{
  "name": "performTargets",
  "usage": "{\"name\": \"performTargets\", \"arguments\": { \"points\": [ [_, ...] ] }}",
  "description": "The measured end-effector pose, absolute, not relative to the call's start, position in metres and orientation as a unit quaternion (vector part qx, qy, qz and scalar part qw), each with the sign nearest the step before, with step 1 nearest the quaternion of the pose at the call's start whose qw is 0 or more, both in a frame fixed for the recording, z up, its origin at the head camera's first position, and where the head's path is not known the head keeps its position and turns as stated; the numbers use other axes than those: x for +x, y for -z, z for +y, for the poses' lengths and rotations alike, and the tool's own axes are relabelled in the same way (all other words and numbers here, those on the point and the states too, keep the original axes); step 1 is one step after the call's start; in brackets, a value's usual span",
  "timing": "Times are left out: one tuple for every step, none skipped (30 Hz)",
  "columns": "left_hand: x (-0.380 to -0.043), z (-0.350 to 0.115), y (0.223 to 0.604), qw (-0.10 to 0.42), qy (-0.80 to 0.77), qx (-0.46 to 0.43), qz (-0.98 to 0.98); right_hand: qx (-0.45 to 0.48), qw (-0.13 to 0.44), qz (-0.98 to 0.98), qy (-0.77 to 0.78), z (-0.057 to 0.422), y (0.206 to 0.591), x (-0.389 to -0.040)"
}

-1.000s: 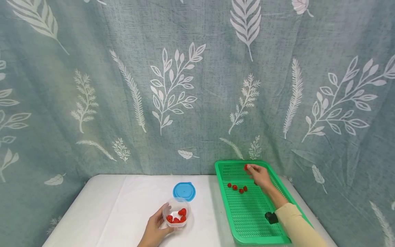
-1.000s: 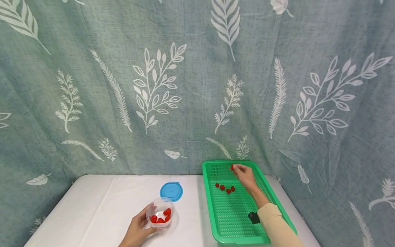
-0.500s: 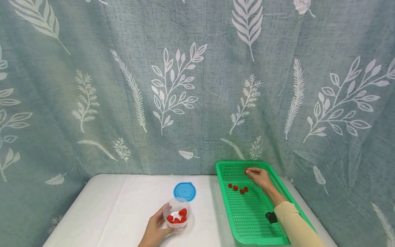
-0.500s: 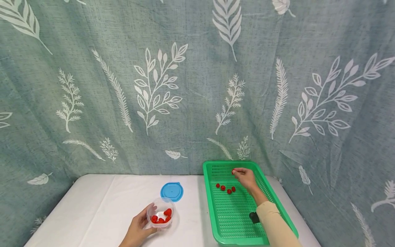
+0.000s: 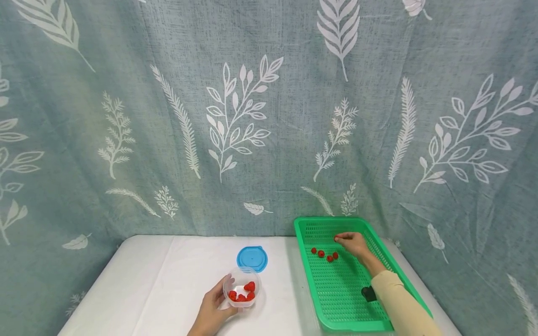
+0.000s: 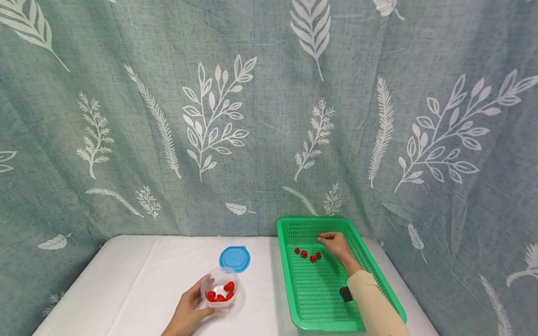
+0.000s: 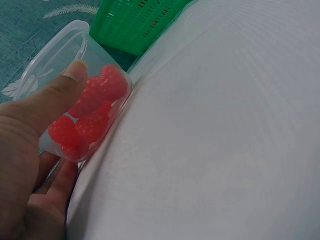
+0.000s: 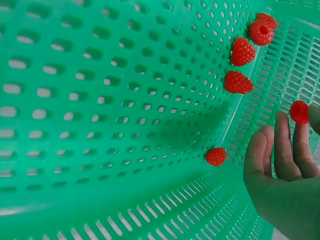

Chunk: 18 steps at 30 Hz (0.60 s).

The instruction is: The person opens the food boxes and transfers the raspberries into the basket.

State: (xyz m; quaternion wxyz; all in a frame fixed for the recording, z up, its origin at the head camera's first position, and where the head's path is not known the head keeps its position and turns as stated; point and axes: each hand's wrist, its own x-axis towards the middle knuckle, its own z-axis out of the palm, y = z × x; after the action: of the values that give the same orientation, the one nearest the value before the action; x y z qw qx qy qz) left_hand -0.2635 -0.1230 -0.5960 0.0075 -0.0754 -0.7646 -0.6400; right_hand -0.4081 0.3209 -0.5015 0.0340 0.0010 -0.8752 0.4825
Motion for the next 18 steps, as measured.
{"name": "performTargets", "arguments": {
  "points": [
    [-0.263,-0.123,0.596,0.009,0.639,-0.076,-0.765,-0.003,0.034,-0.878,-0.477,0.32,0.501,-0.408],
    [-0.263,-0.123,0.596,0.01,0.639,-0.077,-0.765,-0.007,0.035,-0.879,-0.475,0.32,0.501,-0.408],
    [-0.263,-0.124,0.596,0.011,0.638,-0.078,-0.766,-0.009,0.034,-0.88,-0.474,0.32,0.5,-0.407],
    [-0.264,-0.123,0.596,0.011,0.639,-0.079,-0.765,-0.009,0.033,-0.881,-0.473,0.32,0.5,-0.406],
    [-0.263,-0.123,0.597,0.011,0.641,-0.078,-0.764,-0.011,0.032,-0.879,-0.475,0.32,0.499,-0.405],
    [-0.263,-0.122,0.597,0.01,0.642,-0.077,-0.763,-0.011,0.029,-0.878,-0.478,0.319,0.498,-0.404],
    [-0.263,-0.122,0.597,0.01,0.643,-0.077,-0.762,-0.01,0.026,-0.875,-0.483,0.319,0.496,-0.403],
    [-0.263,-0.121,0.597,0.009,0.643,-0.076,-0.762,-0.008,0.022,-0.872,-0.49,0.318,0.494,-0.402],
    [-0.263,-0.121,0.597,0.008,0.643,-0.076,-0.762,-0.004,0.018,-0.869,-0.494,0.317,0.492,-0.401],
    [-0.263,-0.121,0.597,0.006,0.642,-0.076,-0.763,0.001,0.014,-0.866,-0.499,0.315,0.489,-0.399],
    [-0.263,-0.12,0.597,0.005,0.641,-0.075,-0.764,0.006,0.013,-0.862,-0.506,0.313,0.485,-0.398],
    [-0.263,-0.12,0.597,0.005,0.642,-0.075,-0.763,0.015,0.011,-0.86,-0.51,0.311,0.481,-0.396],
    [-0.263,-0.12,0.597,0.005,0.641,-0.074,-0.764,0.026,0.008,-0.857,-0.514,0.308,0.475,-0.394],
    [-0.262,-0.12,0.597,0.005,0.641,-0.074,-0.764,0.037,0.005,-0.855,-0.518,0.304,0.469,-0.391],
    [-0.262,-0.121,0.597,0.007,0.641,-0.074,-0.764,0.048,0.005,-0.852,-0.522,0.3,0.462,-0.388],
    [-0.263,-0.121,0.597,0.009,0.642,-0.073,-0.763,0.059,0.004,-0.848,-0.526,0.296,0.455,-0.384],
    [-0.263,-0.121,0.597,0.01,0.642,-0.073,-0.763,0.069,0.005,-0.843,-0.533,0.291,0.447,-0.379],
    [-0.263,-0.121,0.597,0.012,0.642,-0.071,-0.763,0.083,0.005,-0.839,-0.539,0.286,0.439,-0.373]
  ]
}}
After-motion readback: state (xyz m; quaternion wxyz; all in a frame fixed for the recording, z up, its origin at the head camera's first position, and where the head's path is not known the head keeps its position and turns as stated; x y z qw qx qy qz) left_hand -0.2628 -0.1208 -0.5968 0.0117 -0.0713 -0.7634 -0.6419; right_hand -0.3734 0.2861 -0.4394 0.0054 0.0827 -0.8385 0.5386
